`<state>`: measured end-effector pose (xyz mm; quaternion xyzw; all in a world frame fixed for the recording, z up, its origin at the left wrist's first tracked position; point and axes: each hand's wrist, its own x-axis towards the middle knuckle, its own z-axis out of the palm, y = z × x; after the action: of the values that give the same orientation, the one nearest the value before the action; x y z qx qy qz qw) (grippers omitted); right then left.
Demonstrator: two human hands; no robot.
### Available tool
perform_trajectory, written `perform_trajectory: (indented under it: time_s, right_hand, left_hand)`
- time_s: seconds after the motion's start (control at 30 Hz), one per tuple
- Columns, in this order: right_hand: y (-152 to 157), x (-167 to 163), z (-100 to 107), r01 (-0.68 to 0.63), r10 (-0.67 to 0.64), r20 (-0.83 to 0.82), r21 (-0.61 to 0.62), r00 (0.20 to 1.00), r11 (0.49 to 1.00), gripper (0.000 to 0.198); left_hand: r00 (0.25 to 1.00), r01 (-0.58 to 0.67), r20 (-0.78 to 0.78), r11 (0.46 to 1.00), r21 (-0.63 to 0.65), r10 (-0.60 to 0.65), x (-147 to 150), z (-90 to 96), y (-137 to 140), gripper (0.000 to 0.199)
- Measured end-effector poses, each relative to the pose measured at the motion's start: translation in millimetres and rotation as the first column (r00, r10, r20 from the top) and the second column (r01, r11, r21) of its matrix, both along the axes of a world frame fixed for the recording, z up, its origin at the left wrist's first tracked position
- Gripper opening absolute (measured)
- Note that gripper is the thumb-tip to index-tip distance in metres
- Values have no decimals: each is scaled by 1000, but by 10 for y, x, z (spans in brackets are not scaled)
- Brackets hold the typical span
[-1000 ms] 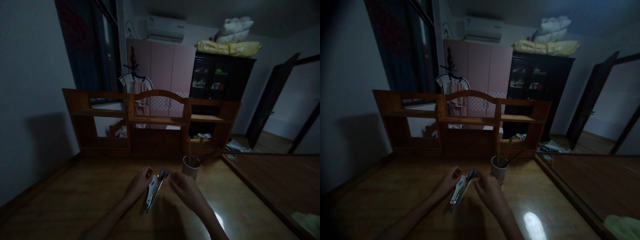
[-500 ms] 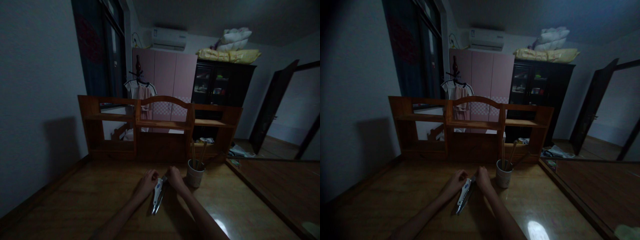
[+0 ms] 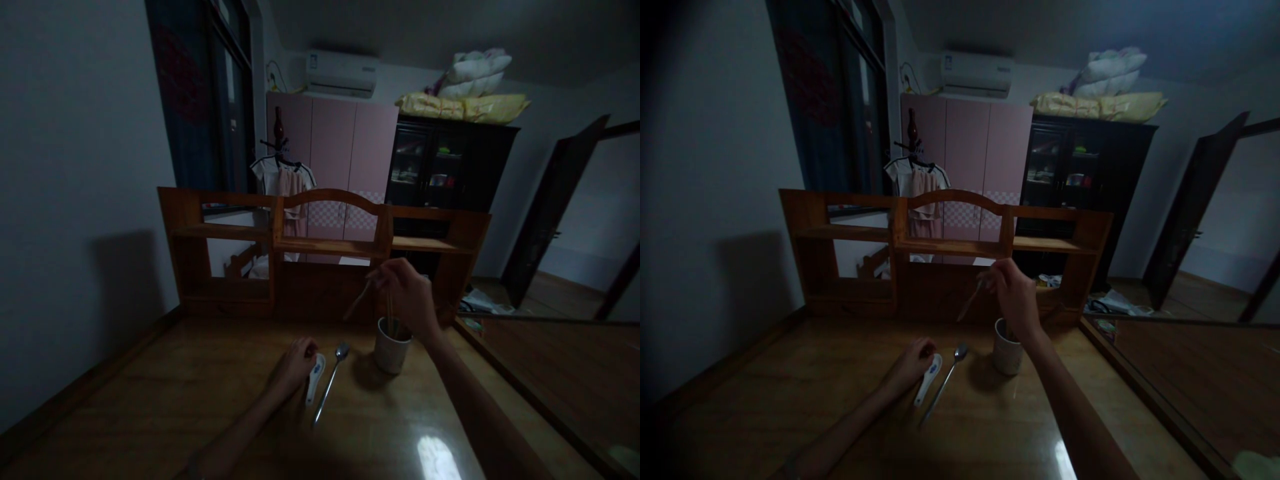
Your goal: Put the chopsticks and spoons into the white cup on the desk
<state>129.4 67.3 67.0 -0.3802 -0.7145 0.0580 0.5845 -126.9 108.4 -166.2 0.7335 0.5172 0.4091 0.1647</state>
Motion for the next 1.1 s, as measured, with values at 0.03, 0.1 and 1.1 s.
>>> perform_trajectory:
  time_s: [0.03,0.1,1.1]
  right_hand:
    - [-14,83,129,42,-42,-2,98,999,994,12]
    - [-11,239,304,81,-88,26,198,996,977,10]
    - [758,607,-725,29,56,392,-206,918,978,15]
  left_hand:
    - [1000,-2,2,1000,4,2,-2,-20,11,15]
    - [1000,-6,3,1000,12,6,-3,-50,31,17]
    - [1000,-9,-20,1000,-18,8,11,85,-75,16]
